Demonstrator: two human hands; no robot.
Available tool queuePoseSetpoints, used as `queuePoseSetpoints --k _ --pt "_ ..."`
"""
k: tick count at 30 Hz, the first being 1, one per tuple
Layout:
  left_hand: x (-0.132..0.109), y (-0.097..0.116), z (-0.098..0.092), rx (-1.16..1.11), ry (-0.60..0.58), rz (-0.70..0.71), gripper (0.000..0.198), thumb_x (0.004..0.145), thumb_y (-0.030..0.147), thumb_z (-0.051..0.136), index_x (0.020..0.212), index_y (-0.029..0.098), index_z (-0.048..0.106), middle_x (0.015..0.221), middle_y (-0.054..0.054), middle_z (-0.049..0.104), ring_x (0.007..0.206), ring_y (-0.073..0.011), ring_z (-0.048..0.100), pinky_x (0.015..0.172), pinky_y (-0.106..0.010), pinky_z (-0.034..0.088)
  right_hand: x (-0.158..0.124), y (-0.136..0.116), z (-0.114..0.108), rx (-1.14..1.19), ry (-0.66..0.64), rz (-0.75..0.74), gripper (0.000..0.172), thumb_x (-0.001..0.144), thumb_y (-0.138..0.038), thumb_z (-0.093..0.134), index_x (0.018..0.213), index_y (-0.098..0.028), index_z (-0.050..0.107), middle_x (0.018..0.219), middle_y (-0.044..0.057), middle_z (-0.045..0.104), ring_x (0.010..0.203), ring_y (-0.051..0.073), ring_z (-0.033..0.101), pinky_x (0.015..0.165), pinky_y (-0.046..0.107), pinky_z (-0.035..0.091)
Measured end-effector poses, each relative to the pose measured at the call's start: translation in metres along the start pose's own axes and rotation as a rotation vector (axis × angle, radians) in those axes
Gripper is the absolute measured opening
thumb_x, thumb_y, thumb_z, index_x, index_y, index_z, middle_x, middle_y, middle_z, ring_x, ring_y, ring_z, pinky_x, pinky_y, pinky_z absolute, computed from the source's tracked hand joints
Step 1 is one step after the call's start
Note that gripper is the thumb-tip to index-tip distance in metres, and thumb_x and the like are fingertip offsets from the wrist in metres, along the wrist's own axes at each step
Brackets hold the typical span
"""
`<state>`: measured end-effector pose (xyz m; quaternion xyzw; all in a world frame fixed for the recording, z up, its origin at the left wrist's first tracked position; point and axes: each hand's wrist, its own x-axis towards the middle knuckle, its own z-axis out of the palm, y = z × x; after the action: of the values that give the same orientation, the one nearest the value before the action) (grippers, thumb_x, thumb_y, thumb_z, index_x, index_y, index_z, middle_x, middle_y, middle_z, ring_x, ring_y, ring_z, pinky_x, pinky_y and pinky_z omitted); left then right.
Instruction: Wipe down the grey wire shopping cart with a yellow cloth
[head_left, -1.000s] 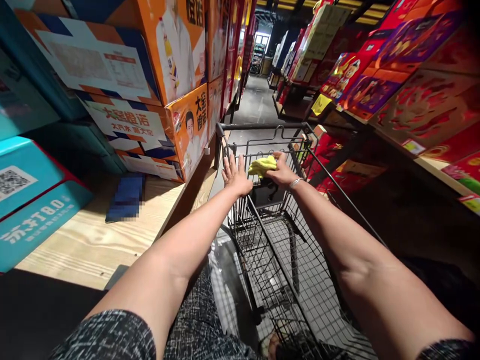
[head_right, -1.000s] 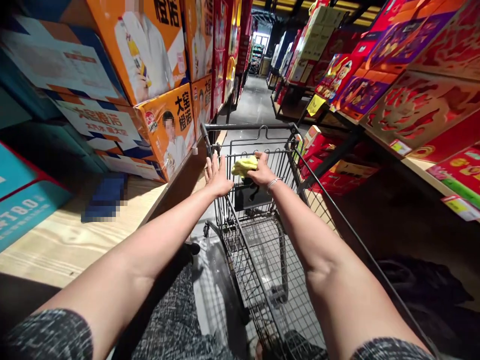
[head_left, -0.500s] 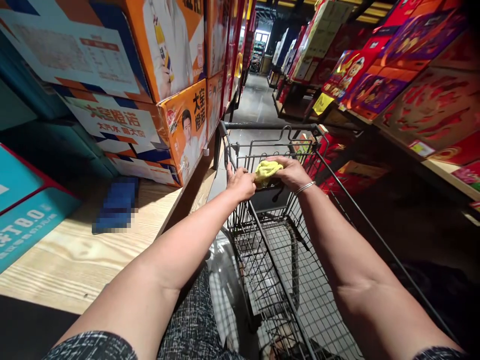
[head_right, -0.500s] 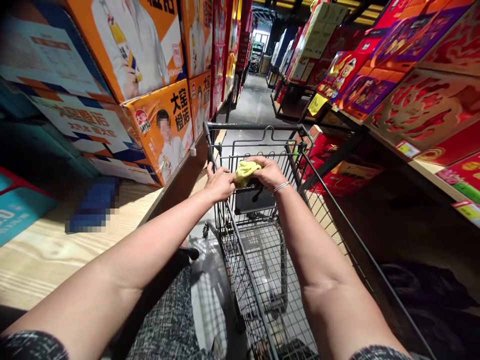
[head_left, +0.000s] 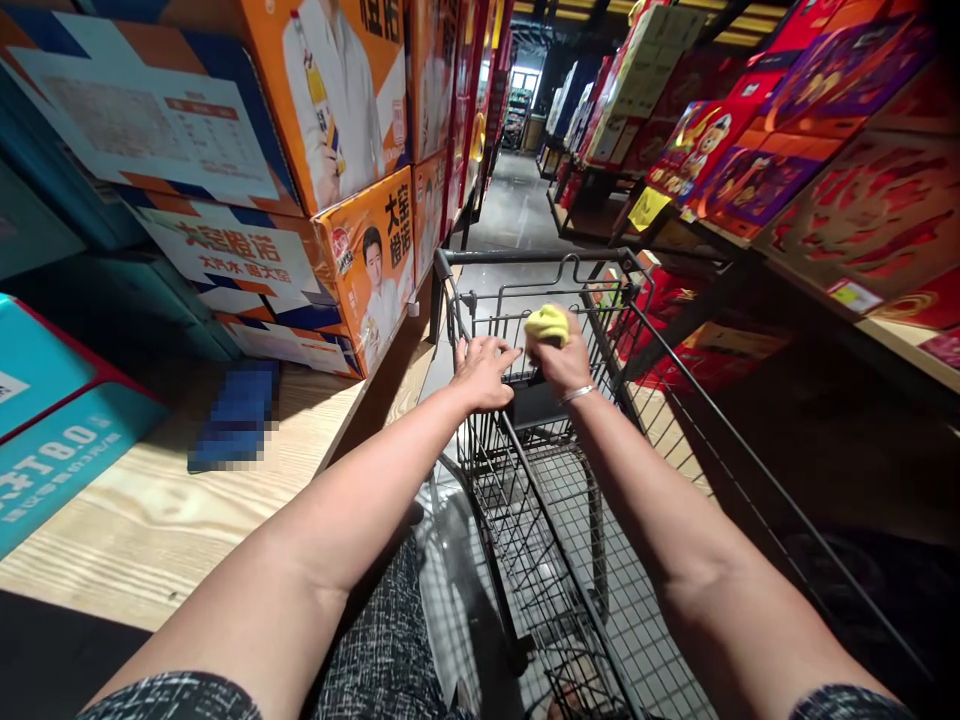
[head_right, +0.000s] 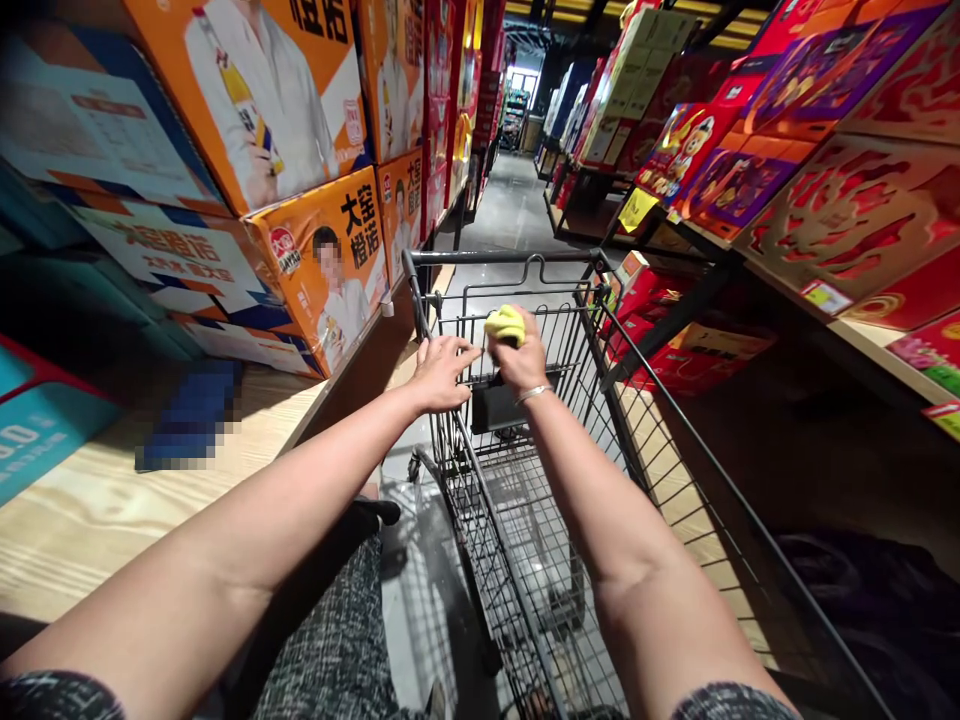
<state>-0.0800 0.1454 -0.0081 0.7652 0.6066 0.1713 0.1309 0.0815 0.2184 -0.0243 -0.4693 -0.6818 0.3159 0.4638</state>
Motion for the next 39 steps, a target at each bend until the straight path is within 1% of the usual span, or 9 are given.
queuePoseSetpoints --k 3,6,11,16,19,25,28,36,39 --pt "-0.002 0.003 0.013 -0.129 0.171 -0.25 0.109 0.069 0.018 0.069 0.167 0.026 0.023 0.178 -0.01 0.015 0.165 -0.0376 -0.002 0.133 -0.057 0.007 0.035 0.007 -0.013 -0.43 0.192 -0.158 0.069 0.084 -0.028 0.068 0.15 -0.029 0.05 0.153 0.013 0.043 0.137 0.033 0.046 0.109 0.05 0.049" --pt "-0.003 0.006 0.025 -0.226 0.203 -0.399 0.116 0.072 0.019 0.067 0.169 0.024 0.004 0.18 -0.012 0.0 0.165 -0.036 -0.005 0.133 -0.056 0.011 0.033 0.03 -0.003 -0.685 0.063 -0.201 0.063 0.084 -0.02 0.066 0.144 -0.038 0.059 0.155 0.007 0.041 0.136 0.036 0.042 0.103 0.05 0.052" --pt "-0.003 0.005 0.028 -0.263 0.156 -0.387 0.111 0.079 0.023 0.063 0.17 0.024 -0.001 0.179 -0.012 -0.01 0.166 -0.0322 0.001 0.132 -0.055 0.019 -0.048 0.102 0.017 -0.886 -0.271 -0.087 0.047 0.088 -0.02 0.058 0.13 -0.038 0.069 0.148 0.006 0.048 0.127 0.033 0.047 0.082 0.038 0.056" --pt "-0.001 0.009 0.023 -0.216 0.101 -0.412 0.109 0.081 0.021 0.063 0.17 0.018 0.002 0.178 -0.014 -0.015 0.166 -0.0316 0.004 0.132 -0.05 0.024 -0.105 0.151 0.002 -0.973 -0.468 -0.017 0.046 0.082 -0.011 0.06 0.118 -0.037 0.073 0.145 0.008 0.053 0.114 0.031 0.054 0.077 0.036 0.055" --pt "0.0 0.011 0.022 -0.22 0.097 -0.405 0.109 0.081 0.021 0.064 0.17 0.018 0.002 0.178 -0.013 -0.014 0.166 -0.0326 0.002 0.131 -0.05 0.026 -0.076 0.141 -0.017 -0.96 -0.311 0.019 0.057 0.076 -0.008 0.063 0.125 -0.036 0.07 0.143 0.01 0.051 0.115 0.032 0.053 0.084 0.039 0.053" --pt "0.004 0.008 0.022 -0.29 0.07 -0.386 0.111 0.082 0.021 0.065 0.17 0.021 -0.001 0.177 -0.01 -0.02 0.165 -0.0326 -0.005 0.131 -0.051 0.022 0.067 0.09 -0.052 -0.907 0.268 -0.114 0.05 0.09 -0.016 0.06 0.14 -0.015 0.063 0.146 0.022 0.04 0.131 0.032 0.044 0.093 0.044 0.037" --pt "0.006 0.004 0.025 -0.313 0.082 -0.36 0.11 0.083 0.022 0.065 0.17 0.027 -0.002 0.178 -0.005 -0.019 0.165 -0.0335 -0.008 0.131 -0.054 0.02 0.101 0.092 -0.054 -0.946 0.359 -0.14 0.047 0.093 -0.02 0.06 0.139 -0.011 0.063 0.144 0.022 0.039 0.128 0.03 0.044 0.088 0.047 0.031" --pt "0.009 -0.006 0.036 -0.462 0.127 -0.291 0.115 0.081 0.022 0.067 0.17 0.037 -0.005 0.177 0.004 -0.024 0.163 -0.0348 -0.017 0.132 -0.059 0.013 -0.032 0.192 -0.031 -0.797 0.143 0.054 0.055 0.069 -0.007 0.063 0.122 -0.023 0.063 0.136 0.012 0.043 0.113 0.025 0.044 0.096 0.04 0.038" --pt "0.012 -0.01 0.043 -0.456 0.152 -0.269 0.113 0.083 0.022 0.066 0.169 0.04 -0.004 0.177 0.005 -0.022 0.164 -0.0354 -0.015 0.131 -0.061 0.015 -0.046 0.215 -0.043 -0.794 0.13 0.251 0.06 0.066 -0.005 0.062 0.123 -0.023 0.061 0.135 0.013 0.043 0.109 0.024 0.045 0.096 0.039 0.039"
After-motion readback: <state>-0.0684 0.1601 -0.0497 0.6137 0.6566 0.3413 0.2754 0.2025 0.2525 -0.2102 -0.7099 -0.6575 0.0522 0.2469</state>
